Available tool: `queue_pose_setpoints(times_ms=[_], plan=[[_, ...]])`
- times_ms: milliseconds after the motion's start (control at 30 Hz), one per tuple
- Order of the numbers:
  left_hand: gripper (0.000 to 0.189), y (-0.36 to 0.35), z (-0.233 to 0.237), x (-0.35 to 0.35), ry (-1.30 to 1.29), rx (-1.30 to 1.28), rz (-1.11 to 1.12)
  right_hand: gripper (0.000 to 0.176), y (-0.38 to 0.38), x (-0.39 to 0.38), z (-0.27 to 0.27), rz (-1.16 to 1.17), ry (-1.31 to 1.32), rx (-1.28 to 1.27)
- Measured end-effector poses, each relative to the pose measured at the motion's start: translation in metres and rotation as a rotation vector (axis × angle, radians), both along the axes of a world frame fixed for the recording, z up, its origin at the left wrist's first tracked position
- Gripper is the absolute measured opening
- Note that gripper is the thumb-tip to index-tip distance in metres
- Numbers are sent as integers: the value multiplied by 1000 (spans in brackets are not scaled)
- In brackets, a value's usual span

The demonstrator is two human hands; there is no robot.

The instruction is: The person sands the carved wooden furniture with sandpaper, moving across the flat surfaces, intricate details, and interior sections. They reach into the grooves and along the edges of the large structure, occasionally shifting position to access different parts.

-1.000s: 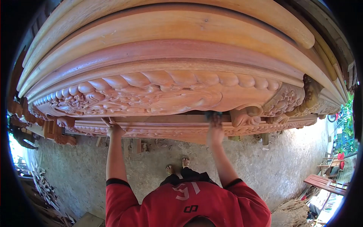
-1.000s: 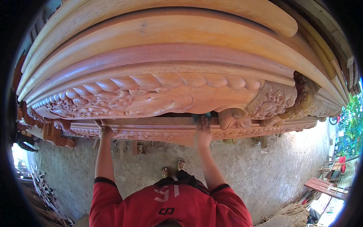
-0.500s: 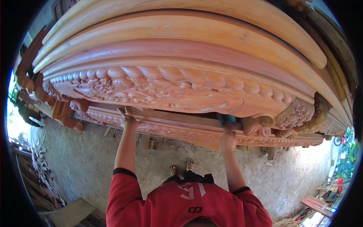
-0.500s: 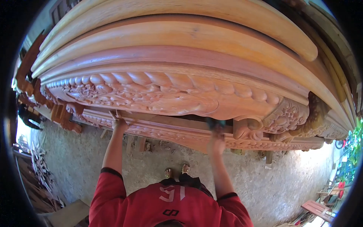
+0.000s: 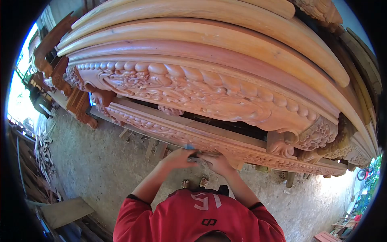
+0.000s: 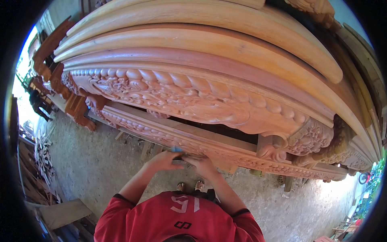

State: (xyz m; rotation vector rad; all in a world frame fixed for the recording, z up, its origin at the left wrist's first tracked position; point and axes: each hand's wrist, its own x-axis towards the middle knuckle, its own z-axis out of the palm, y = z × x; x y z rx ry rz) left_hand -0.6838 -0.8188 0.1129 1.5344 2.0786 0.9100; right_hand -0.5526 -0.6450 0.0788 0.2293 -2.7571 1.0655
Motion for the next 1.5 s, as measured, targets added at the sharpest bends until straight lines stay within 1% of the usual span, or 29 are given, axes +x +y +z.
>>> queue_pose_setpoints(times_ms=[33, 67, 100, 167, 200, 233, 300, 333, 367, 400, 433, 467, 533, 567, 633, 700, 767, 833, 867, 933, 1000, 1100, 1200, 1267, 1333, 1367, 1400, 1467, 1500], plan=[[52, 8, -9, 2, 15, -181, -10, 46, 1, 2, 9, 15, 2, 3], [46, 14, -15, 2, 29, -360, -19, 39, 3, 3, 19, -61, 83, 21], [46, 19, -10, 4, 32, -355, -6, 32, 8, 4, 28, -140, 166, 38], [38, 27, 5, 6, 121, -332, 136, 34, 23, 12, 40, -353, 201, 24], [38, 33, 1, 4, 111, -324, 156, 34, 33, 17, 40, -480, 179, -70], [40, 39, -8, 2, 197, -180, 208, 35, 47, 23, 39, -597, 151, -160], [43, 57, -21, -1, 415, 98, 248, 45, 79, 28, 24, -859, 204, -38], [45, 70, -25, -2, 550, 235, 225, 50, 86, 29, 21, -1022, 26, 59], [45, 83, -32, -1, 551, 233, 247, 56, 92, 31, 18, -1180, -155, 164], [45, 96, -40, 3, 620, 229, 132, 56, 100, 36, -2, -1162, -151, 170], [46, 102, -49, 3, 685, 226, 13, 58, 111, 42, -36, -1137, -114, 472], [46, 103, -62, -1, 683, 229, 28, 61, 117, 46, -54, -1098, -71, 772], [45, 102, -74, -7, 674, 293, -110, 59, 112, 47, -52, -1096, -101, 733], [45, 102, -80, -11, 673, 294, -93, 58, 111, 45, -50, -1107, -133, 681], [46, 86, -60, -26, 611, 1, 59, 58, 113, 46, -52, -1100, -117, 678], [47, 56, -32, -46, 705, -207, 234, 58, 111, 47, -52, -1092, -107, 675], [60, 23, -68, -87, 746, -286, 199, 58, 108, 43, -47, -1127, -179, 646], [60, 28, -62, -82, 713, -346, 249, 58, 109, 42, -51, -1142, -155, 653], [61, 35, -59, -77, 673, -405, 291, 58, 108, 43, -53, -1158, -142, 664], [57, 65, 16, -43, 185, -756, 97, 58, 104, 41, -50, -1164, -153, 655], [48, 101, -85, -11, 677, 12, 154, 58, 101, 40, -46, -1185, -158, 643], [48, 120, -84, 4, 562, 142, 156, 58, 106, 47, -42, -1144, -175, 561], [48, 108, -93, -17, 510, 62, 191, 56, 117, 57, -49, -1028, -130, 601], [49, 68, -45, -30, 331, -108, 336, 53, 119, 61, -55, -976, 13, 660], [50, 35, -48, -57, 396, -255, 434, 53, 120, 60, -55, -992, 13, 609], [53, 15, -73, -71, 569, -164, 476, 53, 121, 57, -55, -1009, 15, 558], [56, 6, -75, -79, 740, -70, 515, 53, 121, 56, -54, -1018, 20, 556], [53, 19, -84, -75, 715, -128, 539, 53, 117, 53, -55, -1060, -22, 598], [50, 26, -73, -67, 687, -194, 565, 53, 117, 52, -56, -1064, -29, 589]])
